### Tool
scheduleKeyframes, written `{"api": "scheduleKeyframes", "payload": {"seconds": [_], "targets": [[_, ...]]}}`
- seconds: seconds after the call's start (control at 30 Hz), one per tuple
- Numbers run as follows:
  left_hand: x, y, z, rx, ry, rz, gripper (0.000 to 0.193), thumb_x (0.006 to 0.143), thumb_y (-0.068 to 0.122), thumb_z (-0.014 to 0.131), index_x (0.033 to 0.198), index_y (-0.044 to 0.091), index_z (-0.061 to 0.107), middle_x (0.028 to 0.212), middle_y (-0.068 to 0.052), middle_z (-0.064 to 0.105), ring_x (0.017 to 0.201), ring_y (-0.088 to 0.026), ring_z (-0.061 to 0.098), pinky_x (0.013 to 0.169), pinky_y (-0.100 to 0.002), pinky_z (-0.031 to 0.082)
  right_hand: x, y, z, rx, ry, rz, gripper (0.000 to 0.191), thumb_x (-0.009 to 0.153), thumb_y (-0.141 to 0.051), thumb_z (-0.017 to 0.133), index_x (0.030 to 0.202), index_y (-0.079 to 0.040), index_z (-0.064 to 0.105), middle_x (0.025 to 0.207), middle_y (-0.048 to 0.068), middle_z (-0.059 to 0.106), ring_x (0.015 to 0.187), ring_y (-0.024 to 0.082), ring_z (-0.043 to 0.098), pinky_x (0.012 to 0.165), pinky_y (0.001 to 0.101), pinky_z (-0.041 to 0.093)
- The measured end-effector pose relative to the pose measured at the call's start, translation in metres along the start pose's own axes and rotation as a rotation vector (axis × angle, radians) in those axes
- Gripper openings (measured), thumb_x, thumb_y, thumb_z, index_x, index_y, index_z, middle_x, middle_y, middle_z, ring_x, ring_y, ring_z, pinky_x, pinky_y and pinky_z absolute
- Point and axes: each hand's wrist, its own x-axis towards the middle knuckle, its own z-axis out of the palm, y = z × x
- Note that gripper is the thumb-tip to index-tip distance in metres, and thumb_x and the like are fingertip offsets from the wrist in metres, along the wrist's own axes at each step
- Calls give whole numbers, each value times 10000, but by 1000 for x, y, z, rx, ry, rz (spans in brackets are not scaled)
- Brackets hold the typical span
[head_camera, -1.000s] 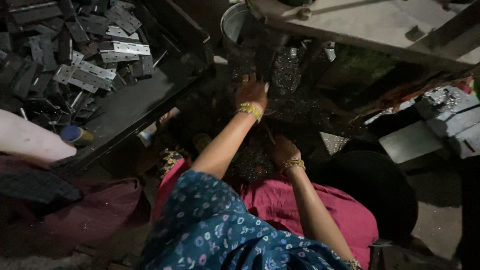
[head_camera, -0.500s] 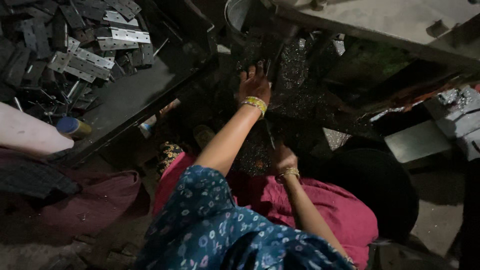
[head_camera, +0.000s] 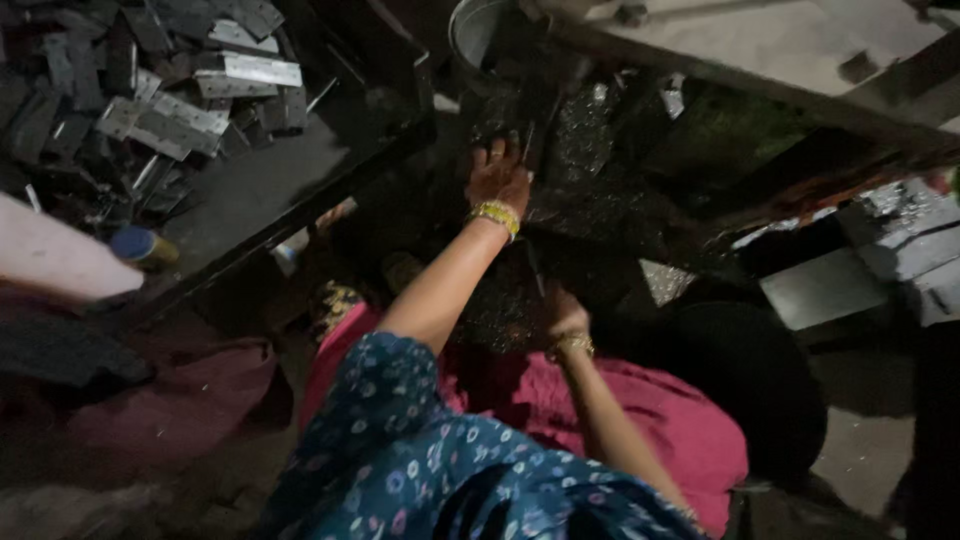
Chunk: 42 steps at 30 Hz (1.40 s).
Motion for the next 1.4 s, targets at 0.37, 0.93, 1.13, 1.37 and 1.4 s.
{"api": "scheduleKeyframes", "payload": {"seconds": [0.37, 0.93, 1.13, 1.37, 1.4], "targets": [[1, 2, 6, 71, 6, 213, 409, 959, 347, 594, 1325, 172, 645, 1480, -37, 537, 1430, -315, 362, 1141, -545, 287, -1, 14, 3, 141, 152, 25, 528, 944, -406, 603, 1340, -59, 570, 1016, 249, 721, 909, 431, 711, 749, 528, 569], [19, 13, -10, 75, 241, 274, 365, 907, 185, 562, 1218, 154, 752, 1475, -79, 515, 1320, -325, 422, 1048, -576, 319, -8, 6, 20, 250, 269, -6, 543, 960, -462, 569, 1287, -31, 605, 966, 227, 723, 882, 414, 725, 755, 499, 586], [31, 14, -15, 146, 97, 242, 402, 1032, 172, 523, 1418, 142, 634, 1459, -64, 575, 1442, -304, 410, 1155, -537, 315, 6, 15, -3, 258, 108, 76, 526, 960, -561, 562, 1119, -71, 668, 1033, 229, 718, 944, 431, 715, 787, 522, 583], [35, 20, -8, 139, 104, 217, 439, 990, 185, 542, 1424, 135, 587, 1602, -42, 383, 1423, -313, 356, 1127, -571, 287, -3, 9, 15, 322, 181, 100, 502, 991, -504, 544, 1209, -62, 644, 1080, 254, 713, 961, 441, 705, 796, 540, 566], [31, 16, -10, 154, 40, 205, 426, 990, 195, 541, 1411, 140, 586, 1646, -22, 334, 1428, -308, 343, 1137, -572, 276, -5, 6, 21, 353, 162, 117, 505, 992, -512, 549, 1198, -62, 654, 1073, 254, 715, 967, 439, 706, 801, 538, 567]]}}
